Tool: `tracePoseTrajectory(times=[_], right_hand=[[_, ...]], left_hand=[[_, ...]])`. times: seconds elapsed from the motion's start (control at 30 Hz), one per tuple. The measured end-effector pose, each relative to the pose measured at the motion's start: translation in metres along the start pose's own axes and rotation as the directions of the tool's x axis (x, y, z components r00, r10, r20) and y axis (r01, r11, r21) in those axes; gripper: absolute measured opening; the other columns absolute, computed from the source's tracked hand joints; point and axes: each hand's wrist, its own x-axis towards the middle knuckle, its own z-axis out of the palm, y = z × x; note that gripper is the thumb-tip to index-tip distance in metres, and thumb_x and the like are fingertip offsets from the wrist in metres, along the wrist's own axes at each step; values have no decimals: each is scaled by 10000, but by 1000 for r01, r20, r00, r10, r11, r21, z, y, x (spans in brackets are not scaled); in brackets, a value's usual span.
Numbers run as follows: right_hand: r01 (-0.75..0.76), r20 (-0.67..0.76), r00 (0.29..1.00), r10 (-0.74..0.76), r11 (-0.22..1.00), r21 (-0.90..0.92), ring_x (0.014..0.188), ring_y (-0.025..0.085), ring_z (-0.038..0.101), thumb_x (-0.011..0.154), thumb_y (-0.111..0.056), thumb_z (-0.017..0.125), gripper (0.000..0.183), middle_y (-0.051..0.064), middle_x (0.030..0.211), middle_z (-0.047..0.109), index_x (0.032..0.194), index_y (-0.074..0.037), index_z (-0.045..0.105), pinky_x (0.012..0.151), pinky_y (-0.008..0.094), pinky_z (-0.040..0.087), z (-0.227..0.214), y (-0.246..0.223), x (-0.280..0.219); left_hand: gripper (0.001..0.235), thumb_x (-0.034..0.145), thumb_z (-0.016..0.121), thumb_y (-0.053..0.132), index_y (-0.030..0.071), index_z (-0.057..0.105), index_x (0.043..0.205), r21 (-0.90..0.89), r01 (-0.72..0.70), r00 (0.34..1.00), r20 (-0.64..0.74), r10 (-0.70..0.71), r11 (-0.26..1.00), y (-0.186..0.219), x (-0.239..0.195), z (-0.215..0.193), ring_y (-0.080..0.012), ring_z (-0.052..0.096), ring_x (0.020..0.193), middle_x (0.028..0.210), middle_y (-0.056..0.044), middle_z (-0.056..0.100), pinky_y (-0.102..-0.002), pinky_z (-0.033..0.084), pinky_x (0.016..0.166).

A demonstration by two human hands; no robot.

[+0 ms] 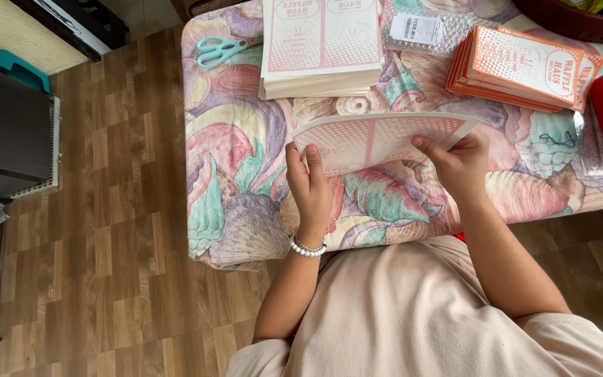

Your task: Folding flat paper bag templates into finished bags and stacking them.

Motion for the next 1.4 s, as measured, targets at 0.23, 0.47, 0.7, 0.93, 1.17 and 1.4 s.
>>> tracePoseTrajectory(times=[0.23,0.47,0.7,0.93,1.17,1.4], right_hand=[[6,2,1000,-6,999,-40,858,133,635,905,1,899,142,102,829,717,967,6,772,865,341,550,-2,-2,-2],[-363,140,919,369,929,-63,991,119,704,828,-113,840,244,61,1074,752,1047,-51,753,852,257,628,-16,-67,7],[-358,214,891,401,909,-215,896,92,605,845,-171,860,281,-9,972,651,1020,-65,668,708,240,524,-22,-39,7],[650,351,756,-552,570,-503,1257,430,642,996,-185,862,404,245,1297,710,1289,53,718,1135,568,516,30,-86,28],[658,533,734,-420,636,-404,1072,301,700,973,-183,804,139,72,996,742,1059,-74,797,916,413,538,78,-55,35],[548,589,757,-284,766,-336,855,299,688,958,-121,801,77,97,818,705,941,-46,797,761,397,557,84,-36,45]], left_hand=[[198,1117,469,226,74,579,1053,54,25,999,-38,-23,998,-31,-5,-8,-112,531,930,874,-71,611,-381,486,863],[323,1077,492,203,146,359,788,72,93,992,82,-99,993,51,-5,-19,-51,279,647,699,71,312,-242,256,599],[259,1061,523,173,151,462,810,17,319,938,135,-319,948,21,-19,-23,-57,313,701,739,78,375,-231,287,663],[343,1072,527,184,160,359,773,67,339,933,109,-344,939,14,-31,-17,-64,252,668,704,77,282,-250,256,625],[176,1072,562,184,115,648,936,-14,380,923,65,-379,925,-9,-38,-16,-42,493,777,752,56,635,-241,473,761],[167,1038,614,185,110,644,893,84,362,929,53,-367,928,-37,-42,-24,-64,512,731,690,26,606,-266,471,715]])
